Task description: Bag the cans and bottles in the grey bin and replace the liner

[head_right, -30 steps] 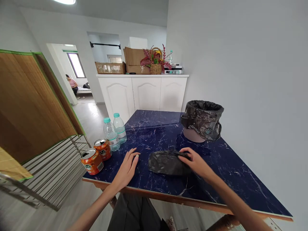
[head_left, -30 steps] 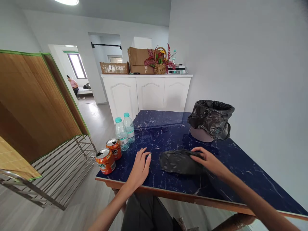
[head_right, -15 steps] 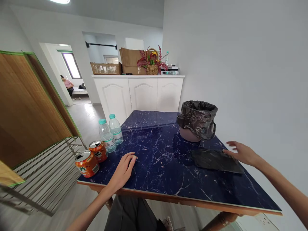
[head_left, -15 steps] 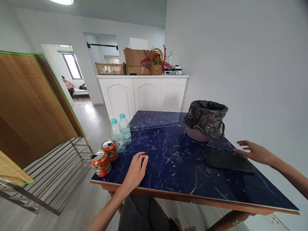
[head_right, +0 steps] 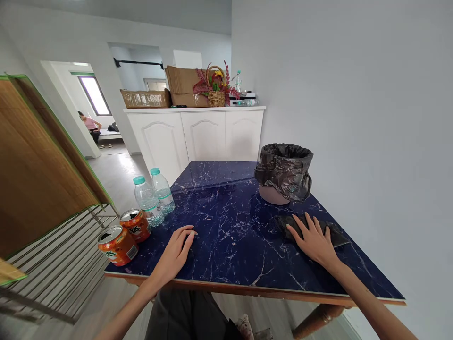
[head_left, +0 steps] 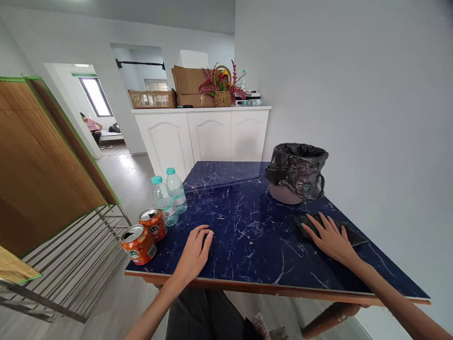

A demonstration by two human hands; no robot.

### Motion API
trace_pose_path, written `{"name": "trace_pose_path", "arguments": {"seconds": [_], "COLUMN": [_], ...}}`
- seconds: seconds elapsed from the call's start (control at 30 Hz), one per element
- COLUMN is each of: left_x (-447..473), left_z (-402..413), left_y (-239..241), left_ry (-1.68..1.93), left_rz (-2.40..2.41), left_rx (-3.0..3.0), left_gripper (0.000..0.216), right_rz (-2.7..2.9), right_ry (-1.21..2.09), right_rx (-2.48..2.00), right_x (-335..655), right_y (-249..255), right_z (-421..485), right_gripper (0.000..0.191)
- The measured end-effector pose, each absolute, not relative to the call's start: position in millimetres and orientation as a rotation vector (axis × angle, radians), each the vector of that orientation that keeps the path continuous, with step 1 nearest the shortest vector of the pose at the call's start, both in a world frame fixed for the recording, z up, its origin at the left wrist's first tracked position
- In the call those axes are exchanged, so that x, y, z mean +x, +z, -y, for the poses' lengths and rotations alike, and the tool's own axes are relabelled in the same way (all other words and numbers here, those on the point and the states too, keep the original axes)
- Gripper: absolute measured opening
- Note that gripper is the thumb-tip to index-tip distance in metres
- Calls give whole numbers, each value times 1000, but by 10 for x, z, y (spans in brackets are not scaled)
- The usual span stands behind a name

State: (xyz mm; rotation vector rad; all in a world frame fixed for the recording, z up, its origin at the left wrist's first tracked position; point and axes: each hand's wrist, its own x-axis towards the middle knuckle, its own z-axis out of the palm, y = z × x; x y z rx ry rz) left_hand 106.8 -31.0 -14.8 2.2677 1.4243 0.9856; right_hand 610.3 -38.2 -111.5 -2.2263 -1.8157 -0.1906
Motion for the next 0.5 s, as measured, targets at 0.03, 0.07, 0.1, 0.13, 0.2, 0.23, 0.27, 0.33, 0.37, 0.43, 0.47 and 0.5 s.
{"name": "trace_pose_path", "arguments": {"seconds": [0.03, 0.07, 0.1, 0.13, 0.2, 0.23, 0.27, 0.33, 0.37, 0.43, 0.47, 0.5], "left_x": [1069, 1069, 1067, 1065, 1057, 1052, 1046, 1035, 1030, 1022, 1019, 1017], "left_z": [311, 311, 310, 308, 302, 300, 299, 301, 306, 319, 327, 335], "left_y": [-138, -130, -125, -124, -131, -138, -147, -164, -171, -178, -179, -178], "left_ry": [985, 985, 989, 995, 1014, 1022, 1029, 1024, 1017, 1006, 1000, 992], "left_rz": [-1424, -1420, -1415, -1410, -1408, -1411, -1415, -1419, -1420, -1422, -1424, -1427], "left_rx": [2269, 2273, 2278, 2283, 2290, 2290, 2289, 2285, 2284, 2284, 2286, 2290], "left_gripper": [36, 36, 36, 36, 35, 35, 35, 34, 33, 32, 32, 31], "right_rz": [1816, 1812, 1807, 1804, 1808, 1813, 1816, 1842, 1882, 1997, 2026, 2022], "right_ry": [-190, -193, -198, -204, -217, -223, -226, -220, -210, -190, -197, -217], "right_rx": [-2233, -2239, -2245, -2248, -2246, -2242, -2240, -2240, -2228, -2160, -2118, -2080], "right_x": [6100, 6093, 6082, 6069, 6046, 6041, 6044, 6075, 6100, 6150, 6165, 6168], "right_y": [-1107, -1099, -1092, -1087, -1082, -1083, -1084, -1086, -1083, -1063, -1047, -1029], "right_z": [383, 384, 385, 388, 398, 404, 411, 416, 411, 377, 349, 314], "right_gripper": [78, 78, 77, 76, 75, 75, 75, 74, 73, 70, 69, 67]}}
